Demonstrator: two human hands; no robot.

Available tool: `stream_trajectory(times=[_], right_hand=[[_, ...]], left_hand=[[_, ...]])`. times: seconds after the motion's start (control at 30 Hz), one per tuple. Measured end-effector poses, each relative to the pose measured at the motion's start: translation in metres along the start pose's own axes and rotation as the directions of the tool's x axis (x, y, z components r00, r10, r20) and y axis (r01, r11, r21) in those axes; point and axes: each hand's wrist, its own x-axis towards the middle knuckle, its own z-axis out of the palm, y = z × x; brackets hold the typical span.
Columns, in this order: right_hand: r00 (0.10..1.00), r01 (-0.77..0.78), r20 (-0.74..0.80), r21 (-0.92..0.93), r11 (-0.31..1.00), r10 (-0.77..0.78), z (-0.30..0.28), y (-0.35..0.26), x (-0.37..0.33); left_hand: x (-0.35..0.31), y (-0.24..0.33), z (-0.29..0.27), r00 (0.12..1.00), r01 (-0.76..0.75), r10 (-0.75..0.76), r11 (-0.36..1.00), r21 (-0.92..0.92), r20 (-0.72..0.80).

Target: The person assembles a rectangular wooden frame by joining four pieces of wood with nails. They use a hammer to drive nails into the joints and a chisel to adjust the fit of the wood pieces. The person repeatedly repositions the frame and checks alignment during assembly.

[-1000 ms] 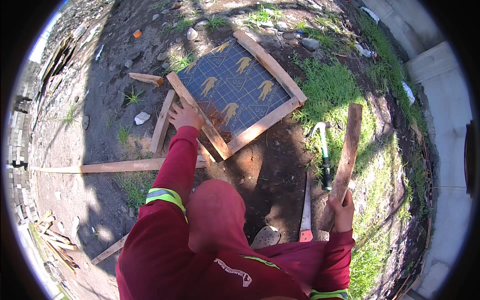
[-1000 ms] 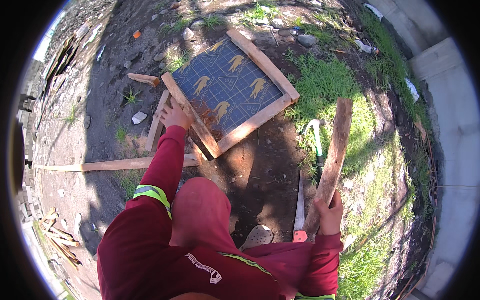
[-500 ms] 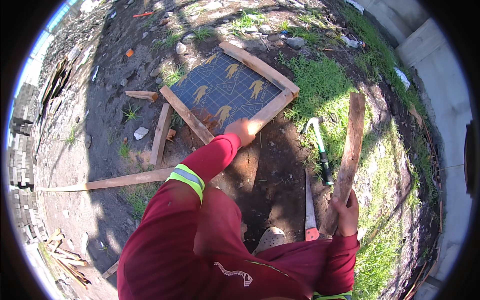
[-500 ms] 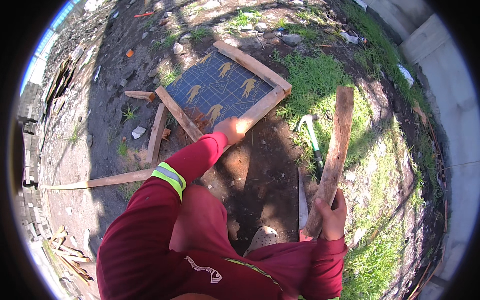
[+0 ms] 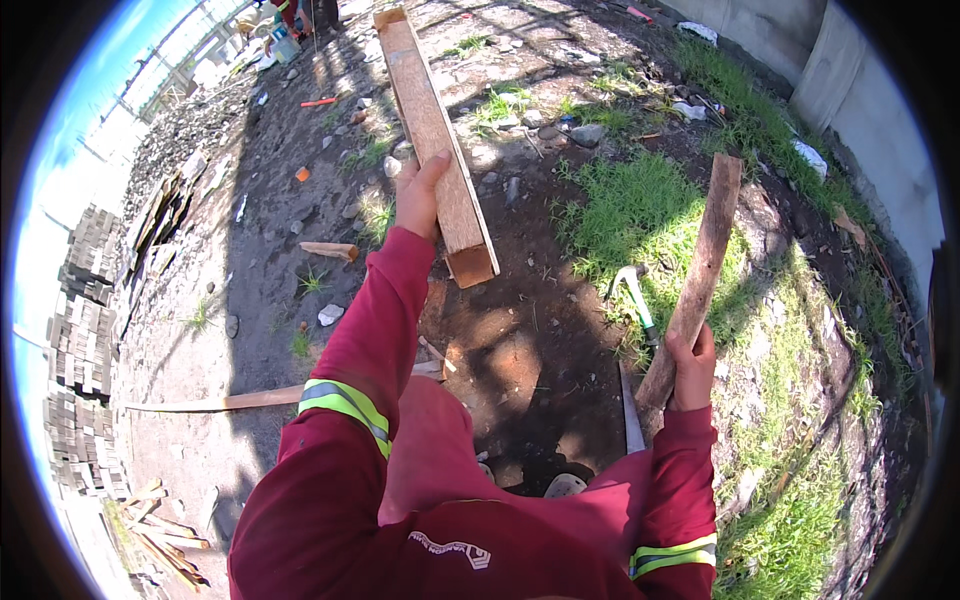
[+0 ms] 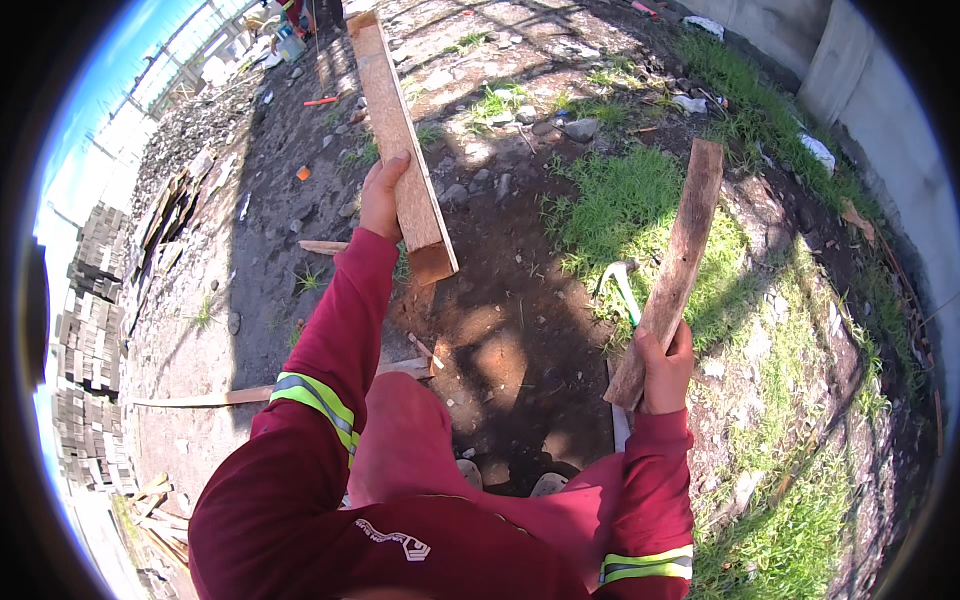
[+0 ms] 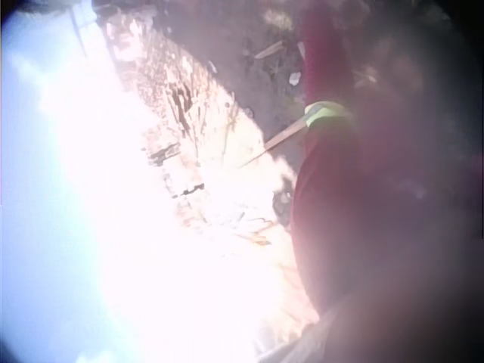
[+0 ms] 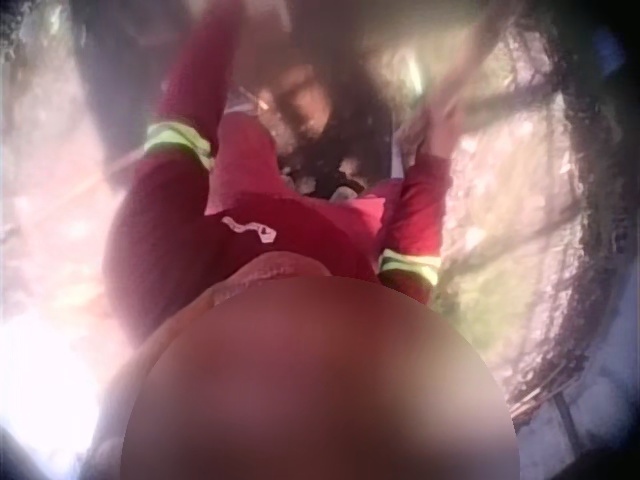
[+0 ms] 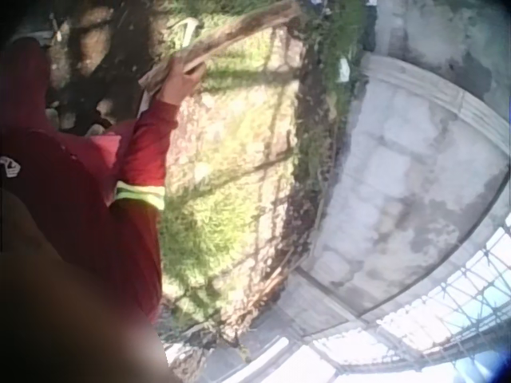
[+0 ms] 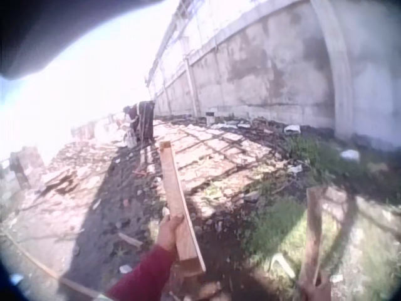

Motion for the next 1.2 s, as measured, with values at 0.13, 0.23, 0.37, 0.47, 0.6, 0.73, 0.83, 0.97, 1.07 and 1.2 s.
stream_trajectory(times=[0.13, 0.23, 0.37, 0.47, 0.6, 0.73, 0.83, 0.97, 1.07, 1.2], right_hand=[[1.000, -0.009, 0.020, 0.005, 1.000, 0.009, 0.005, 0.004, 0.010], [0.999, 0.016, 0.038, -0.033, 0.999, -0.015, 0.005, 0.009, 0.015], [0.991, -0.041, 0.128, -0.002, 0.999, 0.041, -0.001, 0.016, 0.017], [0.989, -0.048, 0.137, -0.040, 0.998, 0.053, -0.004, 0.020, 0.020], [0.991, -0.055, 0.118, -0.089, 0.995, 0.065, 0.000, 0.024, 0.024], [0.988, -0.053, 0.135, -0.162, 0.985, 0.075, 0.008, 0.025, 0.027], [0.976, -0.108, 0.165, -0.216, 0.971, 0.145, 0.008, 0.023, 0.024], [0.941, -0.187, 0.225, -0.278, 0.942, 0.253, -0.001, 0.023, 0.011], [0.862, -0.326, 0.271, -0.351, 0.878, 0.429, -0.003, 0.022, 0.001], [0.835, -0.286, 0.349, -0.387, 0.877, 0.426, 0.011, 0.022, 0.000]], left_hand=[[-0.039, -0.002, 0.043, 0.965, -0.160, 0.119, 0.973, -0.167, -0.235], [-0.057, -0.017, 0.071, 0.906, -0.215, 0.121, 0.957, -0.194, -0.406], [-0.052, -0.008, 0.056, 0.847, -0.144, -0.009, 0.959, -0.244, -0.532], [-0.039, 0.017, 0.013, 0.864, -0.180, -0.014, 0.925, -0.334, -0.503], [-0.036, 0.034, -0.021, 0.871, -0.155, -0.105, 0.868, -0.471, -0.480], [-0.039, 0.030, -0.032, 0.854, -0.219, -0.104, 0.816, -0.534, -0.510], [-0.037, 0.038, -0.061, 0.819, -0.344, 0.029, 0.825, -0.448, -0.574], [-0.044, 0.091, -0.130, 0.725, -0.453, 0.129, 0.829, -0.328, -0.676], [-0.075, 0.115, -0.150, 0.721, -0.468, 0.237, 0.860, -0.204, -0.651], [-0.152, 0.032, -0.112, 0.769, -0.288, 0.337, 0.941, 0.177, -0.542]])
